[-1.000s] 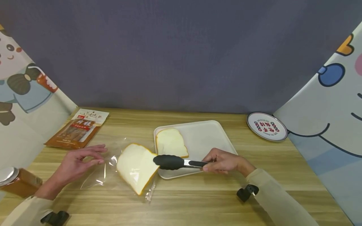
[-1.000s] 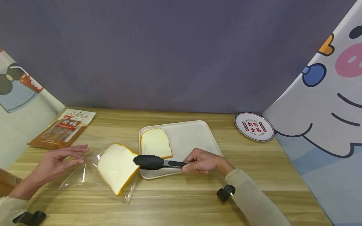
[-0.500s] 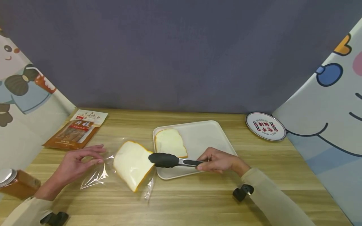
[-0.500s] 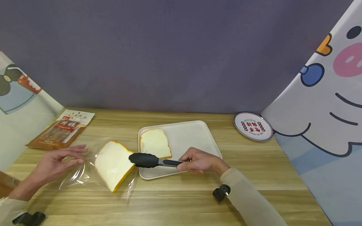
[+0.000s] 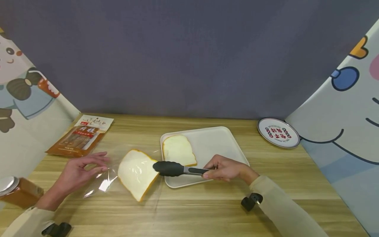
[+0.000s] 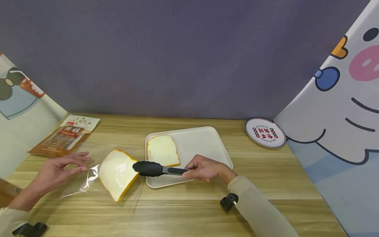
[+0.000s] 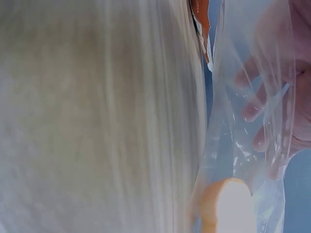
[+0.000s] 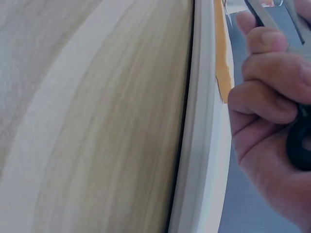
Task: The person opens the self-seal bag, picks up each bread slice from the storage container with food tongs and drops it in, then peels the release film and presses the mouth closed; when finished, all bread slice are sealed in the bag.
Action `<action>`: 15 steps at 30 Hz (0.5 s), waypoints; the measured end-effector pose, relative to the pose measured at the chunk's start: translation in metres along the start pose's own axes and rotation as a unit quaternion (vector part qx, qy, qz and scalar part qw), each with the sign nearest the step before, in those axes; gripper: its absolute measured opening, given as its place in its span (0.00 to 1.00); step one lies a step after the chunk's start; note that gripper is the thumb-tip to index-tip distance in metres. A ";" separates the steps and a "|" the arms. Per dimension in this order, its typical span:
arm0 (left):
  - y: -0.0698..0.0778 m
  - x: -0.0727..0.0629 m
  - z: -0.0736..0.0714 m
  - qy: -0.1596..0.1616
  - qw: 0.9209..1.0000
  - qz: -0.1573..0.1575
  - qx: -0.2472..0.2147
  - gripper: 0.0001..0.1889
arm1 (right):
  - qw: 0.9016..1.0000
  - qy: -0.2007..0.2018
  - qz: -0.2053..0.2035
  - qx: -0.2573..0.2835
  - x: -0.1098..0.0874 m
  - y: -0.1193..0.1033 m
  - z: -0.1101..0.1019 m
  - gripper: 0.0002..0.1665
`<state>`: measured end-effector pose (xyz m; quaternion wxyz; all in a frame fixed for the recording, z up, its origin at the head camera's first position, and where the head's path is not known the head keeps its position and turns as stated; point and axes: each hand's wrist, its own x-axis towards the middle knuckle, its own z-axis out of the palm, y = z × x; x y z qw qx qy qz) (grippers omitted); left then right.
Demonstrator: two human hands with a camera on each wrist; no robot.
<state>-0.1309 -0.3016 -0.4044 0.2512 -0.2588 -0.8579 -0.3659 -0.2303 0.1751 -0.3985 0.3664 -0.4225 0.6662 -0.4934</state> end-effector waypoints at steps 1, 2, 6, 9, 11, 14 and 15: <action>0.000 0.000 0.000 0.002 1.000 0.000 0.003 0.19 | 1.000 0.000 0.000 -0.002 0.000 0.000 0.000 0.19; 0.000 0.000 0.000 0.002 1.000 -0.002 0.005 0.19 | 1.000 0.000 0.001 -0.004 0.000 0.000 0.000 0.19; 0.000 0.000 0.001 0.004 1.000 -0.004 0.011 0.19 | 1.000 -0.002 -0.002 -0.010 0.001 -0.001 0.002 0.21; 0.000 0.000 0.001 0.004 1.000 -0.006 0.010 0.19 | 1.000 -0.001 -0.003 -0.004 0.003 -0.001 0.002 0.21; 0.000 0.000 0.001 0.005 1.000 -0.005 0.008 0.20 | 1.000 0.000 -0.003 0.000 0.003 -0.002 0.003 0.21; 0.001 0.000 0.001 0.006 1.000 -0.005 0.005 0.21 | 1.000 0.002 -0.006 -0.001 0.004 -0.002 0.004 0.20; 0.001 0.000 0.001 0.006 1.000 -0.005 0.005 0.21 | 1.000 0.001 -0.006 -0.002 0.005 -0.002 0.004 0.20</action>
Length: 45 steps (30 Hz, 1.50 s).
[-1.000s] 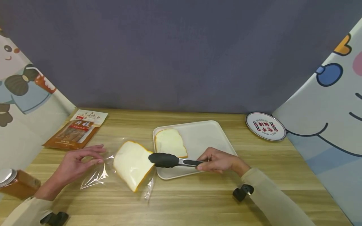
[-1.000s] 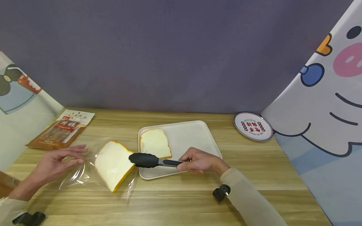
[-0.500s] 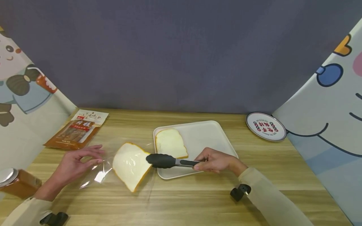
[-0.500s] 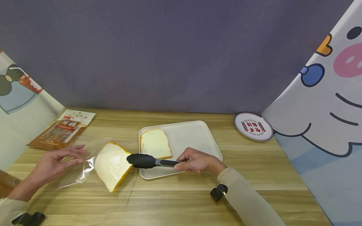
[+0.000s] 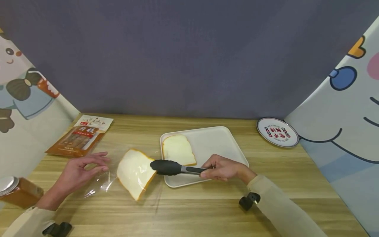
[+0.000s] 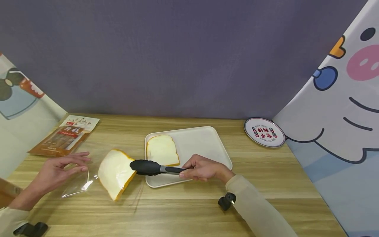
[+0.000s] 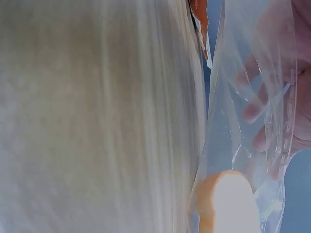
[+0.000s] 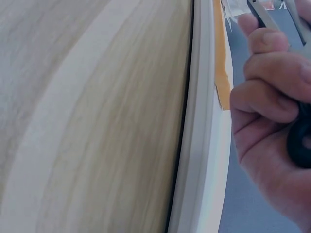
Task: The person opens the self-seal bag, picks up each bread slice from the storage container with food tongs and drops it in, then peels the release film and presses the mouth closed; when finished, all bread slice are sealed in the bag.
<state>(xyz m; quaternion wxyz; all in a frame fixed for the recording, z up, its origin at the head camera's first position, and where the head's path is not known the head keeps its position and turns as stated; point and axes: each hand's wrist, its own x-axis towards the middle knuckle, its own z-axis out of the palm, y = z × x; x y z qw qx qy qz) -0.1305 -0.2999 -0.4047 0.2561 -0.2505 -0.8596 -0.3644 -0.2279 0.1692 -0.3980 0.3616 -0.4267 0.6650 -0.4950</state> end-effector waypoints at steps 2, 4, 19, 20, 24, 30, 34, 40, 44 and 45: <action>0.001 0.000 0.000 0.000 1.000 -0.003 0.003 0.21 | 1.000 0.001 0.000 -0.004 0.001 0.000 0.001 0.20; 0.001 0.001 0.001 0.001 1.000 -0.004 0.004 0.21 | 1.000 0.002 0.001 -0.005 0.002 0.000 0.001 0.20; 0.003 0.003 0.001 0.004 1.000 -0.005 0.002 0.17 | 1.000 0.010 -0.001 0.001 0.009 0.000 0.005 0.21; 0.003 0.003 0.001 0.005 1.000 -0.005 0.001 0.17 | 1.000 0.011 0.000 0.000 0.009 0.000 0.005 0.22; 0.002 0.002 0.001 0.008 1.000 0.001 0.000 0.18 | 1.000 0.013 0.001 0.003 0.010 0.000 0.006 0.21; 0.001 0.001 0.001 0.007 1.000 -0.006 -0.009 0.17 | 1.000 0.006 0.002 -0.001 0.013 0.001 0.007 0.22; 0.001 0.001 0.000 0.009 1.000 -0.005 -0.006 0.18 | 1.000 -0.001 -0.004 -0.004 0.013 0.002 0.006 0.24; 0.001 0.001 0.000 0.010 1.000 -0.008 -0.004 0.19 | 1.000 0.002 0.006 -0.009 0.013 0.001 0.007 0.26; -0.001 -0.001 0.000 0.011 1.000 -0.003 -0.005 0.18 | 1.000 0.008 0.007 -0.011 0.015 0.000 0.009 0.24; -0.001 -0.001 0.000 0.011 1.000 -0.004 -0.007 0.18 | 1.000 0.009 0.005 -0.010 0.015 0.000 0.009 0.24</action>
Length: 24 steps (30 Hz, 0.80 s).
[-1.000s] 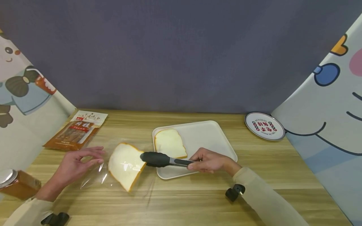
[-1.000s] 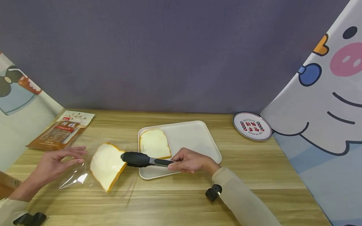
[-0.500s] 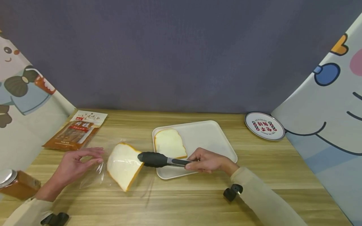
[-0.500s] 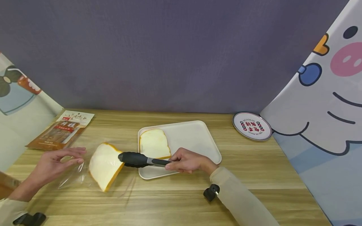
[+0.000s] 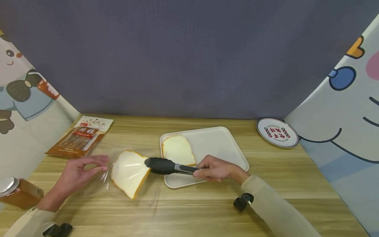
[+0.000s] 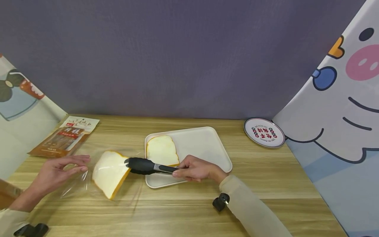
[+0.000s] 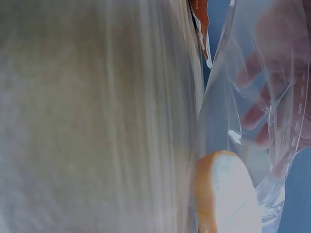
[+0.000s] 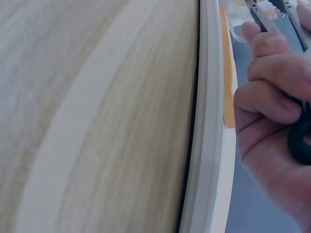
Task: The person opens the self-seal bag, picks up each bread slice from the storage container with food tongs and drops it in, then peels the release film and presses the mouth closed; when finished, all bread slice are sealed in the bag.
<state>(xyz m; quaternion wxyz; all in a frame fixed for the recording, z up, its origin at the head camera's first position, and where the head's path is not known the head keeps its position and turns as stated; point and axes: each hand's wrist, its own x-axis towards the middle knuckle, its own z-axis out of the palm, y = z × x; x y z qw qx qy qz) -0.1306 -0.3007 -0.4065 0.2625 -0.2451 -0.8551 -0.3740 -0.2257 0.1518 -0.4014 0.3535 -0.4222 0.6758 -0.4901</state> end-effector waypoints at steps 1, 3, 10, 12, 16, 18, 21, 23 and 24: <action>0.000 0.000 0.000 -0.001 1.000 -0.002 -0.005 0.19 | 1.000 0.001 -0.002 0.002 0.000 0.000 0.000 0.24; -0.001 -0.001 0.000 -0.001 1.000 -0.004 -0.012 0.19 | 1.000 0.002 -0.005 0.003 0.001 0.000 0.001 0.24; -0.001 0.000 0.001 0.006 1.000 -0.004 -0.005 0.20 | 0.998 0.041 0.035 -0.020 0.004 -0.002 0.004 0.19; 0.000 0.000 0.001 0.010 1.000 -0.004 0.002 0.20 | 0.997 0.058 0.049 -0.033 0.003 -0.003 0.004 0.15; 0.001 0.000 0.001 0.014 1.000 -0.003 0.006 0.19 | 0.992 0.080 0.041 -0.093 0.002 -0.009 0.004 0.11; 0.000 0.000 0.000 0.014 1.000 -0.001 0.011 0.19 | 0.986 0.087 0.025 -0.142 0.002 -0.011 0.003 0.12; 0.000 0.000 0.000 0.013 1.000 -0.007 0.018 0.19 | 0.976 0.093 0.007 -0.195 0.000 -0.015 0.003 0.14; 0.000 -0.001 0.000 0.013 1.000 -0.013 0.022 0.20 | 0.971 0.095 0.001 -0.218 -0.001 -0.016 0.002 0.14; 0.001 -0.001 -0.001 0.014 1.000 -0.016 0.023 0.20 | 0.969 0.095 -0.002 -0.227 -0.001 -0.017 0.002 0.14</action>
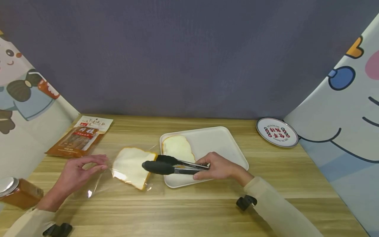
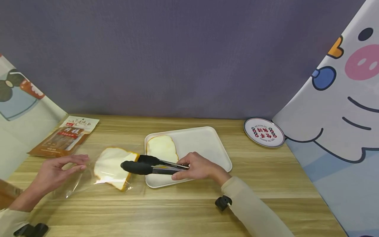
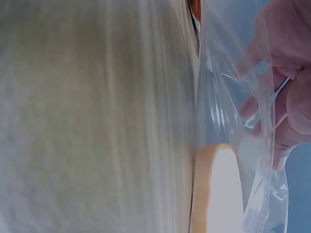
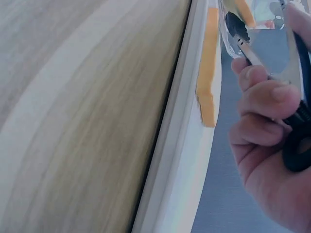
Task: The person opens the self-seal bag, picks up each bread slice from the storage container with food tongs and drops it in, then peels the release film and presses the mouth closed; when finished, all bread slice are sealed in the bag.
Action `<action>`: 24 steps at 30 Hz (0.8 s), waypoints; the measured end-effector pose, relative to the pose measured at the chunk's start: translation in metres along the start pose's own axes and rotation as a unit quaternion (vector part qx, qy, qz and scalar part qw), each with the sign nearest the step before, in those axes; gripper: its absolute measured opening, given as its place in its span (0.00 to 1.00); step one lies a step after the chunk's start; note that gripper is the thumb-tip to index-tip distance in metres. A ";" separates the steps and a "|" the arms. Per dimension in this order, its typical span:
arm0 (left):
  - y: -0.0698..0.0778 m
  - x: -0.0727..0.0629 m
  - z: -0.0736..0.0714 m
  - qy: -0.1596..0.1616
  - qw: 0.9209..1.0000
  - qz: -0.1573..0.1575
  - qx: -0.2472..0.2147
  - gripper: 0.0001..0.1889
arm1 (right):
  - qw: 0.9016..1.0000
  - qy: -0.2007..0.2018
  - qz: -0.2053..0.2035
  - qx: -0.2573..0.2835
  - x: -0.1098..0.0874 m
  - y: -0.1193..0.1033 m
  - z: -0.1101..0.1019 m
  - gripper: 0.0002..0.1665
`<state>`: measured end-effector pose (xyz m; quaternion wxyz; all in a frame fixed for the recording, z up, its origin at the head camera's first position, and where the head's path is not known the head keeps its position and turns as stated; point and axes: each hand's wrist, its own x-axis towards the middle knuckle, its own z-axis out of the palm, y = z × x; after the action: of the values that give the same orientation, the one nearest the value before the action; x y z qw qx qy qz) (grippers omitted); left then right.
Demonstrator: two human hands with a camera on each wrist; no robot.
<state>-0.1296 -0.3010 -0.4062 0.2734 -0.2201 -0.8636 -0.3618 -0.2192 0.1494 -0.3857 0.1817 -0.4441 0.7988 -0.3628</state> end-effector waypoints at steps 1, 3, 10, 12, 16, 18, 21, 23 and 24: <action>0.000 0.000 0.000 0.001 1.000 -0.002 0.001 0.20 | 1.000 0.001 -0.004 -0.008 0.000 0.000 0.000 0.14; 0.000 -0.001 0.000 0.004 1.000 -0.004 -0.003 0.20 | 1.000 0.005 -0.008 -0.019 -0.001 0.000 0.000 0.13; 0.001 0.000 -0.002 0.019 1.000 0.014 -0.013 0.20 | 0.996 0.042 -0.006 -0.074 -0.005 0.001 -0.003 0.13; 0.000 0.000 -0.004 0.018 1.000 0.013 -0.005 0.21 | 0.996 0.049 -0.006 -0.075 -0.007 0.001 -0.004 0.13; -0.001 0.000 -0.007 0.019 1.000 0.015 0.005 0.21 | 0.996 0.055 -0.014 -0.071 -0.011 0.005 -0.005 0.13; -0.001 0.000 -0.007 0.021 1.000 0.020 0.010 0.20 | 0.996 0.058 -0.022 -0.063 -0.014 0.007 -0.007 0.12; -0.001 -0.001 -0.007 0.028 0.999 0.025 0.006 0.20 | 0.996 0.066 -0.030 -0.049 -0.019 0.009 -0.010 0.11; -0.001 -0.002 -0.006 0.031 0.999 0.025 0.005 0.20 | 0.996 0.074 -0.035 -0.041 -0.023 0.011 -0.012 0.10; -0.001 -0.002 -0.006 0.032 0.999 0.026 0.005 0.20 | 0.996 0.078 -0.036 -0.039 -0.025 0.012 -0.014 0.10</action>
<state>-0.1267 -0.3066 -0.4044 0.3113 -0.2289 -0.8505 -0.3569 -0.2210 0.1800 -0.3859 0.0879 -0.4495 0.8077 -0.3712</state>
